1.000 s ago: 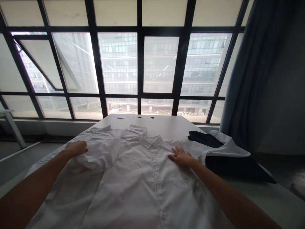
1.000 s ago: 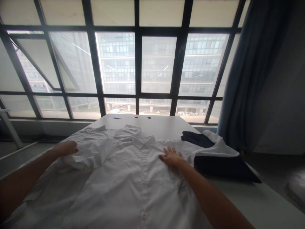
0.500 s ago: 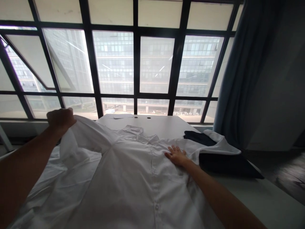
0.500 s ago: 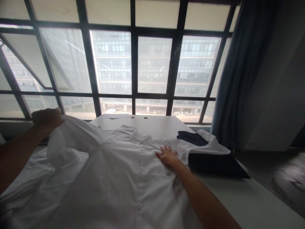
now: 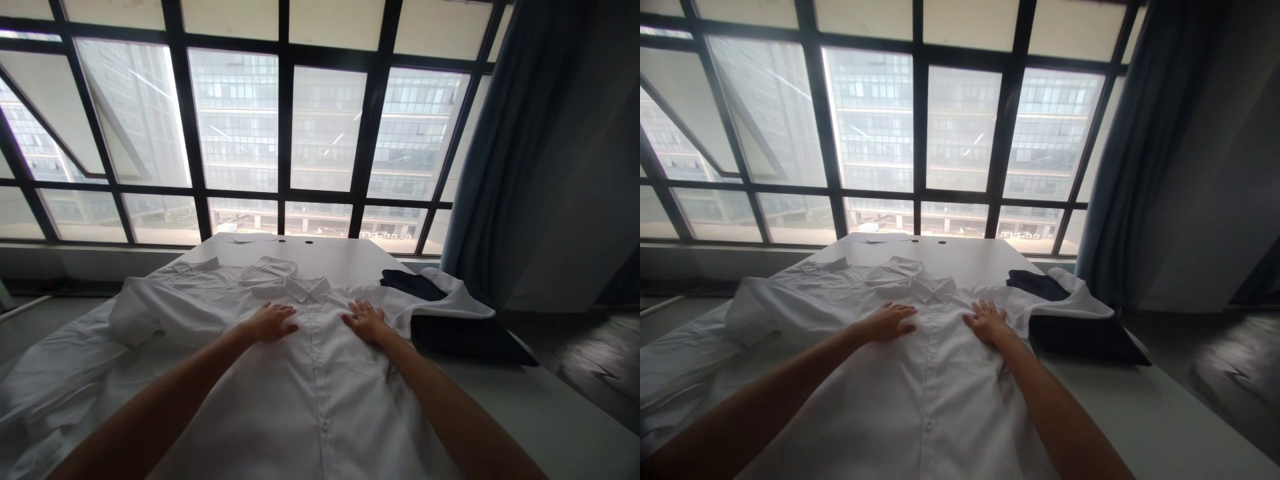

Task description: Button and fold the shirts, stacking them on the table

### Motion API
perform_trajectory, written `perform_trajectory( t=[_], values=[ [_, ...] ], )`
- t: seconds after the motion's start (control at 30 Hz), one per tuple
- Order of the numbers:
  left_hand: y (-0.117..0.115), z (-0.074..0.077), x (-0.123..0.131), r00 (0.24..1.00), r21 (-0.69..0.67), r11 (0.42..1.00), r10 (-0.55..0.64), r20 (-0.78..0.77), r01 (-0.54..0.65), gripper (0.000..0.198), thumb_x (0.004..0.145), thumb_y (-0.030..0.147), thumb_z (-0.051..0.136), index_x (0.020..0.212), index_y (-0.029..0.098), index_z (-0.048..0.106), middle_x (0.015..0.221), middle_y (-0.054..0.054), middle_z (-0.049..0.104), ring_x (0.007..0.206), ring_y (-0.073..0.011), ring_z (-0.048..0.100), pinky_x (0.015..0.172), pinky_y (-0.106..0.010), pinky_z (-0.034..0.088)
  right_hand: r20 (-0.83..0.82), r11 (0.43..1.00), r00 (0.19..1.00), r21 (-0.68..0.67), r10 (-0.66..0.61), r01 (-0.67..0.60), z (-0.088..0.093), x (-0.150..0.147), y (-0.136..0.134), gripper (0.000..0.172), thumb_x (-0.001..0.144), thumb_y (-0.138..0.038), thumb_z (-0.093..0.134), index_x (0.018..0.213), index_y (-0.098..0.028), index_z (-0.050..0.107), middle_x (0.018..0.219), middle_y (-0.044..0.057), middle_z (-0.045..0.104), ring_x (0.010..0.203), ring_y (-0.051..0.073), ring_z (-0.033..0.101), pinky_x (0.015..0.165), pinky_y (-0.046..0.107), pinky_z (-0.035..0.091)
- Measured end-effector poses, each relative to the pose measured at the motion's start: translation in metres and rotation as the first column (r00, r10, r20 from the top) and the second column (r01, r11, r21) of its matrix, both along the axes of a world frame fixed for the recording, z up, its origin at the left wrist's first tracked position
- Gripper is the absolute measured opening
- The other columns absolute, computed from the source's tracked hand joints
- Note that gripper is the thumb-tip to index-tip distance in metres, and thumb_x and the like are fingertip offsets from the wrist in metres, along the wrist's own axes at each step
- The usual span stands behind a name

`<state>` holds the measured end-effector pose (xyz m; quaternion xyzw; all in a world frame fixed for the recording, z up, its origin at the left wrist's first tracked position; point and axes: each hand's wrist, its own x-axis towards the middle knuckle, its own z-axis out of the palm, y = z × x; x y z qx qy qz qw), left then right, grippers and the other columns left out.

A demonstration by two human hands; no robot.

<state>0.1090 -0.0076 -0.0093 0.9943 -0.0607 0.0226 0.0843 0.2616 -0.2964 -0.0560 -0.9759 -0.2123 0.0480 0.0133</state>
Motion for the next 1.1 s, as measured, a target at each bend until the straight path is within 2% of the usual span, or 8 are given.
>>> perform_trajectory(
  t=[0.13,0.23,0.43,0.53,0.63,0.73,0.87,1.1],
  values=[
    [0.009,-0.033,0.0,0.993,-0.034,0.999,-0.037,-0.114,0.033,0.071,0.101,0.066,0.027,0.16,0.027,0.035,0.168,-0.008,0.024,0.156,-0.0261,0.021,0.125,-0.05,0.012,0.008,1.0,1.0,0.006,0.012,-0.012,-0.002,0.001,-0.001,0.067,0.113,-0.062,0.03,0.166,-0.022,0.024,0.166,0.007,0.01,0.153,0.028,0.006,0.121,0.061,0.011],
    [0.014,-0.043,-0.001,0.995,-0.041,0.999,-0.01,-0.1,0.006,0.075,0.101,0.068,0.024,0.162,0.026,0.029,0.17,-0.007,0.016,0.158,-0.0251,0.013,0.126,-0.049,0.007,0.027,0.999,0.999,0.011,0.032,-0.032,-0.004,0.003,-0.003,0.066,0.113,-0.061,0.032,0.166,-0.021,0.027,0.166,0.008,0.012,0.152,0.029,0.009,0.121,0.061,0.013],
    [0.007,-0.039,-0.006,0.993,-0.007,1.0,0.024,-0.116,-0.025,0.072,0.102,0.064,0.023,0.163,0.024,0.027,0.17,-0.007,0.015,0.158,-0.025,0.011,0.126,-0.052,0.008,0.032,0.999,0.998,0.01,0.047,-0.047,-0.002,0.006,-0.001,0.064,0.112,-0.06,0.034,0.165,-0.024,0.028,0.165,0.008,0.015,0.152,0.028,0.013,0.121,0.059,0.015],
    [0.002,-0.036,-0.009,0.99,0.026,0.998,0.057,-0.126,-0.054,0.072,0.103,0.062,0.024,0.163,0.023,0.026,0.17,-0.007,0.014,0.158,-0.0254,0.009,0.126,-0.053,0.007,-0.006,0.999,0.999,0.036,-0.032,0.033,0.001,0.005,0.009,0.057,0.114,-0.05,0.032,0.165,-0.025,0.028,0.165,0.007,0.015,0.152,0.028,0.013,0.12,0.062,0.015],
    [0.0,-0.034,-0.011,0.989,0.034,0.997,0.077,-0.123,-0.074,0.072,0.103,0.062,0.024,0.163,0.023,0.026,0.17,-0.008,0.013,0.158,-0.0261,0.009,0.126,-0.054,0.008,0.006,0.993,0.996,0.078,-0.09,0.089,0.0,-0.001,0.014,0.054,0.114,-0.042,0.028,0.164,-0.021,0.031,0.165,0.009,0.016,0.151,0.029,0.014,0.118,0.065,0.015],
    [0.001,-0.034,-0.012,0.99,0.028,0.997,0.081,-0.116,-0.078,0.071,0.102,0.061,0.024,0.163,0.024,0.026,0.17,-0.006,0.013,0.158,-0.0245,0.01,0.126,-0.053,0.009,0.026,0.995,0.999,0.1,-0.027,0.025,-0.003,-0.009,0.005,0.053,0.114,-0.041,0.032,0.162,-0.019,0.037,0.164,0.011,0.021,0.151,0.029,0.016,0.119,0.063,0.017],
    [0.002,-0.034,-0.01,0.988,0.013,0.996,0.086,-0.129,-0.085,0.073,0.101,0.063,0.025,0.164,0.025,0.023,0.17,-0.005,0.013,0.158,-0.0243,0.009,0.126,-0.054,0.008,0.076,0.985,0.991,0.123,0.114,-0.123,-0.008,-0.014,-0.023,0.05,0.112,-0.036,0.04,0.157,-0.015,0.044,0.16,0.011,0.03,0.149,0.025,0.023,0.123,0.048,0.022],
    [0.005,-0.035,-0.012,0.988,0.0,0.998,0.068,-0.135,-0.069,0.075,0.101,0.064,0.026,0.164,0.024,0.023,0.17,-0.004,0.013,0.158,-0.0224,0.009,0.126,-0.051,0.006,0.225,0.975,0.966,0.153,0.125,-0.162,-0.012,-0.014,-0.046,0.043,0.109,-0.03,0.047,0.146,-0.011,0.056,0.152,0.014,0.044,0.138,0.026,0.043,0.118,0.039,0.033]
  ],
)
